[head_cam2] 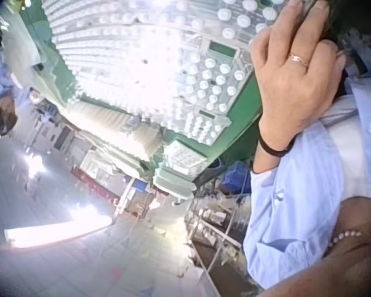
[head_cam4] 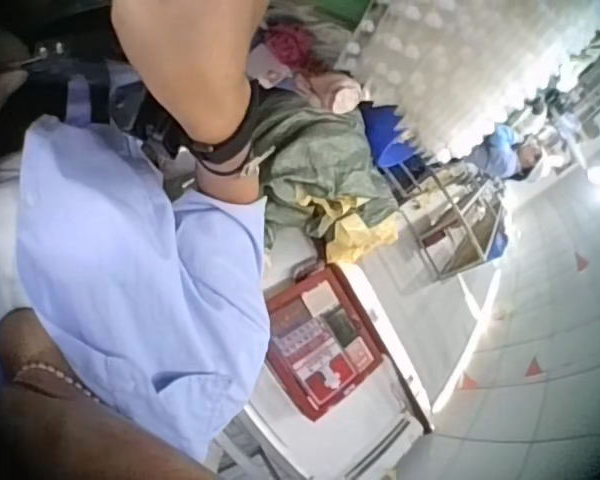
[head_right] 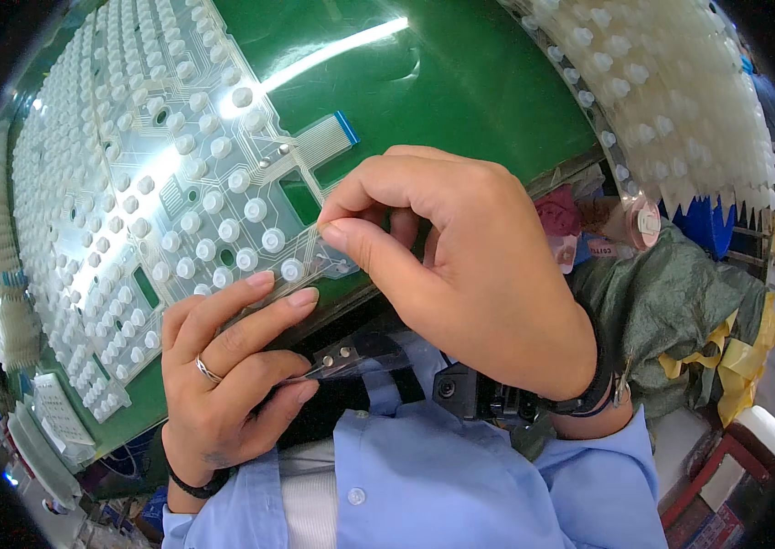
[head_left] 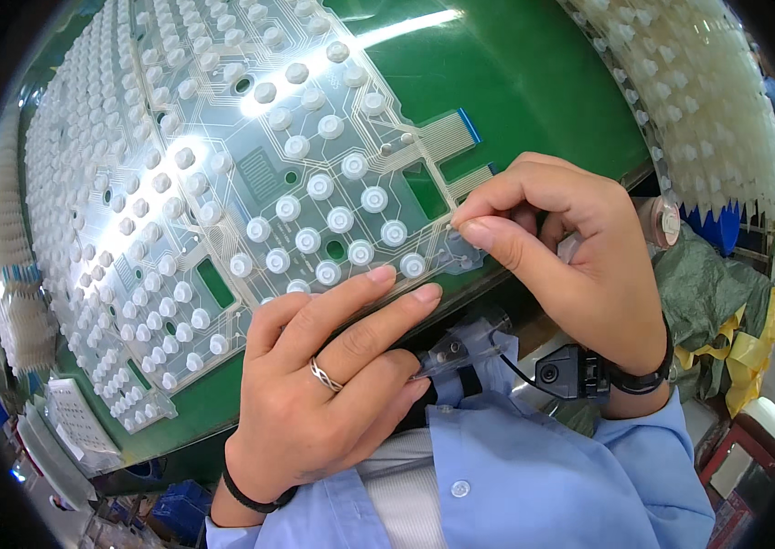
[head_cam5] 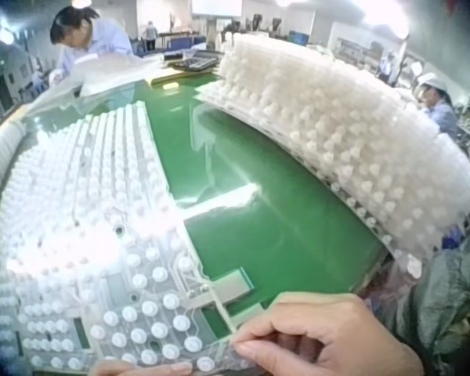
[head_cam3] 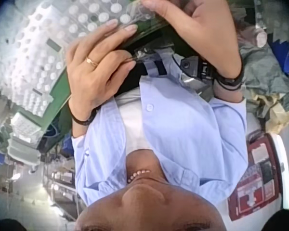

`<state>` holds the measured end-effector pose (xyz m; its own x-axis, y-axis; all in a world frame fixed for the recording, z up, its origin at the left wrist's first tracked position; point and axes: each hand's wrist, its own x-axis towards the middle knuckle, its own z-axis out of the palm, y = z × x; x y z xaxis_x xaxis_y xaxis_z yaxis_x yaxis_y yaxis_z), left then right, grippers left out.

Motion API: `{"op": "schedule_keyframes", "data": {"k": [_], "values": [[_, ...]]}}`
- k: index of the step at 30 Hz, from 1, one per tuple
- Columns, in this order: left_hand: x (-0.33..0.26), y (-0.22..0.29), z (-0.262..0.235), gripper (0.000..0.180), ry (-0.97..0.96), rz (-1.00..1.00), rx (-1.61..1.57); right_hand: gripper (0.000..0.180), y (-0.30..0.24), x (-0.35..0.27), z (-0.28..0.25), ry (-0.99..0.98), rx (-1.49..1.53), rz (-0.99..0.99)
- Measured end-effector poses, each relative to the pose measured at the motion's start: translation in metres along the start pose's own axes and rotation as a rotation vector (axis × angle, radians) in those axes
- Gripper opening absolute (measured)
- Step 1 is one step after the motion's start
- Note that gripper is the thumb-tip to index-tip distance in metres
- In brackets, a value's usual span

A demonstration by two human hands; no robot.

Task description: Inspecting electronic keyboard membrane sheets, placing them into plastic bags, and labeling them using sticky notes.

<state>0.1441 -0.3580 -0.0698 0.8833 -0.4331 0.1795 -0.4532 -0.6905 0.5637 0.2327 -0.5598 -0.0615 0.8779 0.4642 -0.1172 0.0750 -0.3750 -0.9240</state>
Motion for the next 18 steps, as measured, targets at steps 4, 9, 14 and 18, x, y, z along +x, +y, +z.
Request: {"op": "schedule_keyframes", "data": {"k": [4,9,14,18], "values": [[0.0000,-0.0004,0.0002,0.017,0.003,-0.005,-0.003,0.006,0.0010,0.0001,0.0009,0.016,0.009,0.018],[-0.0003,-0.0007,0.0002,0.016,0.003,-0.010,-0.010,0.007,0.0012,0.0007,0.0015,0.020,-0.020,-0.003],[0.0012,0.0016,0.0012,0.017,-0.027,-0.012,0.037,0.008,0.0005,0.0000,0.0020,0.030,-0.072,0.003],[0.0018,0.0057,0.0006,0.018,-0.083,-0.023,0.112,0.011,0.0010,-0.0013,0.0008,0.020,-0.111,-0.030]]}}
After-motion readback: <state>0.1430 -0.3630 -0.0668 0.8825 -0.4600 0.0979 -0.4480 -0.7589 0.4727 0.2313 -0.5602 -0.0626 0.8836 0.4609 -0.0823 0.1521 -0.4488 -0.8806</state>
